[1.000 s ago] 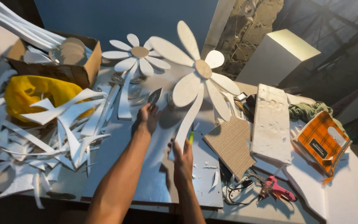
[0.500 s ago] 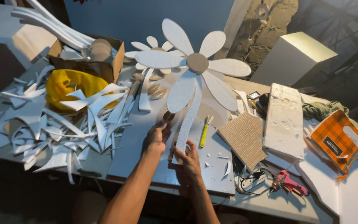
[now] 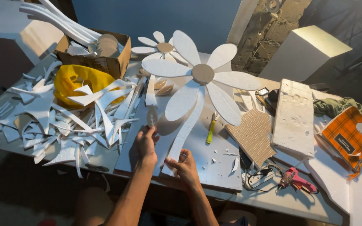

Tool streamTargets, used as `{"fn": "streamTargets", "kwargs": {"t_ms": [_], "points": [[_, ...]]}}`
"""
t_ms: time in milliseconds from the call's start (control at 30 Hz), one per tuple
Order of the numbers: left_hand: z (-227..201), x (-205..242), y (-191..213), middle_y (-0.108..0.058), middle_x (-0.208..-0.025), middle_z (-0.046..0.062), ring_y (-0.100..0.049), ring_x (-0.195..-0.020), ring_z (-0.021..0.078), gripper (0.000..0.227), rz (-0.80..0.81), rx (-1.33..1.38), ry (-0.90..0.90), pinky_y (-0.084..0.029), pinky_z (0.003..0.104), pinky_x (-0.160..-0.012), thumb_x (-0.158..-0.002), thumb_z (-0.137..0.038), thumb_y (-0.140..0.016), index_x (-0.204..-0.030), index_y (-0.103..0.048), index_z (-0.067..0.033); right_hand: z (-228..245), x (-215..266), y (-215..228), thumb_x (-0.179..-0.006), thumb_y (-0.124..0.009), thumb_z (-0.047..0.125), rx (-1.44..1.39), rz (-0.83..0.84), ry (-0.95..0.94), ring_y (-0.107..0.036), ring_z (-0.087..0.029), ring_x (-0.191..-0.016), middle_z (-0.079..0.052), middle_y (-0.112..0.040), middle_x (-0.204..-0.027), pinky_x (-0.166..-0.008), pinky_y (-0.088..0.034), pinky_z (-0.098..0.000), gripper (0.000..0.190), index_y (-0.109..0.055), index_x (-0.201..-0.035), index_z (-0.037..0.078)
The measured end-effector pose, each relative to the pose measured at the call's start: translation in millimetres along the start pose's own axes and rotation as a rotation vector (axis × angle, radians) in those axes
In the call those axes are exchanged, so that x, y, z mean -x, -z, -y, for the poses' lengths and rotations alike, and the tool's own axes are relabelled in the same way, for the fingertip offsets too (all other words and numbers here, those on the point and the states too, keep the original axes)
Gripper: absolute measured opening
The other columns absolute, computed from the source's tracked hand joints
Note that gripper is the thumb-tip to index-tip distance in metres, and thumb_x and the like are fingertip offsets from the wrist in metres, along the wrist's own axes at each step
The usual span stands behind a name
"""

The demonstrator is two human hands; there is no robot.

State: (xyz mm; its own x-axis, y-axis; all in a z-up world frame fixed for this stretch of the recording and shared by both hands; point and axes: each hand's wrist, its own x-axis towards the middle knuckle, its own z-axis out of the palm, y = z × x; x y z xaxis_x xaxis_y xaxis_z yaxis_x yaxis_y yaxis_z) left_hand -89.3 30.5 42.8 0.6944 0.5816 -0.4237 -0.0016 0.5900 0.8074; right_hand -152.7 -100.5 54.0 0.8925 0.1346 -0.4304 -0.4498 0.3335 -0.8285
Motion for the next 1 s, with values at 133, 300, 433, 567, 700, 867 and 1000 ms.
{"fn": "streamTargets", "kwargs": {"t_ms": [133,300,433,567,700,867,1000], "points": [[-3.7,14.6,-6.9,-0.073,-0.104,0.010,-0.064,-0.088,0.0171,0.028,0.197,-0.251,-0.147,-0.051,0.025,-0.068,-0.082,-0.012,-0.068,-0.108,-0.071,-0.0045,-9.0,-6.5,4.6,-0.076,-0.076,0.002,0.002,0.018,0.017,-0.070,-0.029,-0.092,-0.019,-0.071,-0.107,-0.085,-0.058,-0.0403,0.050,-0.043,-0.113,0.003],[20.2,-5.1,-22.2,-0.072,-0.089,0.020,-0.074,-0.076,0.0214,0.024,0.382,-0.379,-0.184,-0.062,0.026,-0.062,-0.085,-0.003,-0.072,-0.109,-0.072,0.0008,9.2,-39.1,52.0,-0.089,-0.064,0.062,1.130,-0.195,0.161,-0.074,-0.031,-0.091,-0.004,-0.077,-0.089,-0.079,-0.055,-0.0421,0.048,-0.075,-0.113,0.023],[13.0,10.3,-35.6,-0.071,-0.093,0.023,-0.074,-0.077,0.0236,0.025,0.450,-0.379,-0.184,-0.063,0.028,-0.063,-0.084,-0.002,-0.073,-0.109,-0.071,0.0026,59.9,-39.5,40.9,-0.090,-0.068,0.053,0.726,-0.325,0.287,-0.073,-0.016,-0.069,-0.006,-0.076,-0.080,-0.067,-0.059,-0.0301,0.046,-0.076,-0.110,0.013],[36.2,5.4,-48.4,-0.070,-0.089,0.023,-0.074,-0.071,0.0227,0.024,0.536,-0.408,-0.150,-0.062,0.026,-0.057,-0.084,0.002,-0.072,-0.108,-0.073,0.0024,79.1,-50.2,30.6,-0.086,-0.077,0.038,0.271,-0.162,0.273,-0.065,-0.021,-0.094,-0.020,-0.068,-0.107,-0.086,-0.057,-0.0407,0.073,-0.053,-0.135,-0.010],[44.2,-4.9,-48.8,-0.072,-0.089,0.026,-0.075,-0.071,0.0235,0.022,0.563,-0.503,-0.161,-0.062,0.027,-0.055,-0.085,-0.003,-0.075,-0.107,-0.074,0.0007,64.0,-88.4,48.6,-0.083,-0.083,0.028,0.221,-0.093,0.312,-0.066,-0.025,-0.092,-0.013,-0.065,-0.087,-0.087,-0.054,-0.0474,0.037,-0.069,-0.098,-0.002],[33.7,-16.8,-42.2,-0.073,-0.087,0.022,-0.073,-0.071,0.0214,0.026,0.463,-0.577,-0.107,-0.060,0.027,-0.053,-0.085,-0.008,-0.073,-0.110,-0.072,0.0004,66.8,-102.7,45.9,-0.093,-0.070,0.032,0.273,-0.108,0.254,-0.069,-0.022,-0.088,-0.015,-0.068,-0.093,-0.078,-0.057,-0.0390,0.046,-0.064,-0.119,-0.006],[40.7,-38.7,-14.2,-0.074,-0.083,0.009,-0.073,-0.076,0.0166,0.032,0.183,-0.605,-0.179,-0.059,0.031,-0.056,-0.081,-0.028,-0.079,-0.105,-0.074,-0.0070,54.8,-132.7,53.6,-0.088,-0.073,0.046,0.724,-0.260,0.163,-0.075,-0.017,-0.072,-0.005,-0.074,-0.072,-0.068,-0.059,-0.0360,0.046,-0.074,-0.107,0.003]]}}
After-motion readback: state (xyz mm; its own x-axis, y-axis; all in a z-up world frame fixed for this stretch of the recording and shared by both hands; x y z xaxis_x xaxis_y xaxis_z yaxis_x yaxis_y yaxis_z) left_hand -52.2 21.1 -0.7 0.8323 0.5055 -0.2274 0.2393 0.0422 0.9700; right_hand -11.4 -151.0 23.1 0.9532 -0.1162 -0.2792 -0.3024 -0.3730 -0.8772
